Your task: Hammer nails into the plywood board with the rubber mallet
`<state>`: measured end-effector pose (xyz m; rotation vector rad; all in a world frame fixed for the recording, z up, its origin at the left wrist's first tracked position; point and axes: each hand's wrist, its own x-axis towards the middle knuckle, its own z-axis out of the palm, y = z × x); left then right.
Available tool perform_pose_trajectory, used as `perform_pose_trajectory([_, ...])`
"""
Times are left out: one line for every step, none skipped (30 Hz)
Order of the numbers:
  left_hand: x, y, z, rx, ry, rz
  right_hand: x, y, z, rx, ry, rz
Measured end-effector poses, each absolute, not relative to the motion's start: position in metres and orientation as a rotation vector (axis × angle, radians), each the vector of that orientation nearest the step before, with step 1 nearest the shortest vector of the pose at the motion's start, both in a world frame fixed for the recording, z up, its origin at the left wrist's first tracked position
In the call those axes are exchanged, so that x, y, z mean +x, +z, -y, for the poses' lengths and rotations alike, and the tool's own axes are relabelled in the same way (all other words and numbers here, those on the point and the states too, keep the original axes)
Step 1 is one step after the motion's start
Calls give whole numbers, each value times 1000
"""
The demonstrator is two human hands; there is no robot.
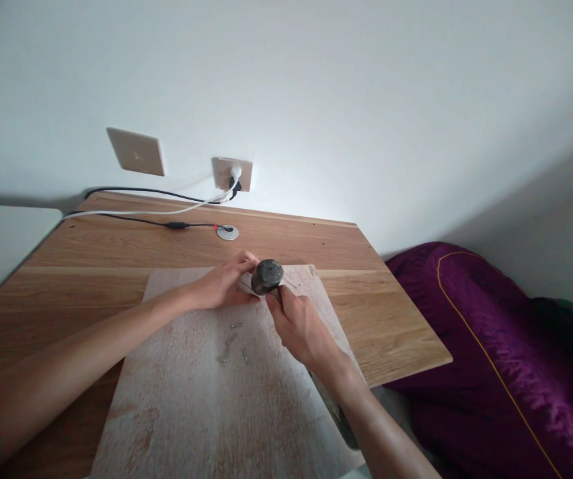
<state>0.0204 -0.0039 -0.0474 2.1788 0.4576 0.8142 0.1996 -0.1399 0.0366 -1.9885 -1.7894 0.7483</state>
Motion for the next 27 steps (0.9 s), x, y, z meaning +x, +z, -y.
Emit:
perform_pose_trajectory([20,-47,4,2178,816,-461,201,35,142,-1984,759,1769])
perform_pose_trajectory([20,-46,5,2179,815,-475,204,34,145,-1980,764,1739])
perform_pose_trajectory([20,-46,5,2184,807,-496,206,32,149,-1974,766,1699])
perform_pose_trajectory([20,-46,5,2190,799,-516,209,30,154,-1973,769,1657])
perform_pose_trajectory([21,-46,5,2197,794,-532,211,27,159,-1975,780,1610])
perform_pose_trajectory([21,-46,4,2202,792,-543,214,25,166,-1980,795,1574])
perform_pose_trajectory([22,-46,4,2205,793,-548,216,21,172,-1991,810,1555])
perform_pose_trajectory([23,-46,3,2209,794,-545,217,18,178,-1998,826,1557])
perform_pose_trajectory([23,-46,3,2211,798,-536,219,14,184,-2006,831,1572])
perform_pose_trajectory([23,-46,3,2214,805,-523,219,11,188,-2013,833,1595])
perform_pose_trajectory([23,-46,3,2217,808,-509,220,8,192,-2018,826,1617])
perform_pose_trajectory([23,-46,2,2222,806,-495,220,6,194,-2020,816,1635])
perform_pose_trajectory([22,-46,2,2228,798,-480,221,5,195,-2018,807,1647])
perform_pose_trajectory([22,-46,3,2232,787,-468,221,5,195,-2013,799,1654])
perform_pose_trajectory([21,-46,3,2234,778,-459,221,6,193,-2006,789,1656])
perform_pose_trajectory([21,-46,2,2232,775,-451,220,9,191,-1995,785,1660])
perform_pose_trajectory([21,-46,2,2227,779,-439,219,13,188,-1983,780,1661])
perform_pose_trajectory([20,-47,2,2220,790,-424,218,18,184,-1972,773,1664])
perform_pose_trajectory([20,-47,1,2211,804,-411,216,23,179,-1960,776,1675])
perform_pose_trajectory([20,-48,1,2202,816,-399,214,29,174,-1948,760,1682])
perform_pose_trajectory([21,-48,0,2194,820,-390,211,34,169,-1935,748,1711])
perform_pose_trajectory([21,-49,-1,2188,819,-388,209,38,163,-1925,732,1749])
perform_pose_trajectory([21,-49,-1,2185,813,-392,206,40,158,-1914,711,1787])
perform_pose_trajectory([21,-50,-1,2184,807,-399,204,41,153,-1906,704,1827])
perform_pose_trajectory([21,-50,-1,2187,799,-404,202,41,148,-1906,701,1860])
perform_pose_trajectory([21,-50,-1,2191,795,-406,201,40,145,-1909,697,1886])
perform_pose_trajectory([21,-49,0,2196,791,-406,201,39,142,-1912,683,1904])
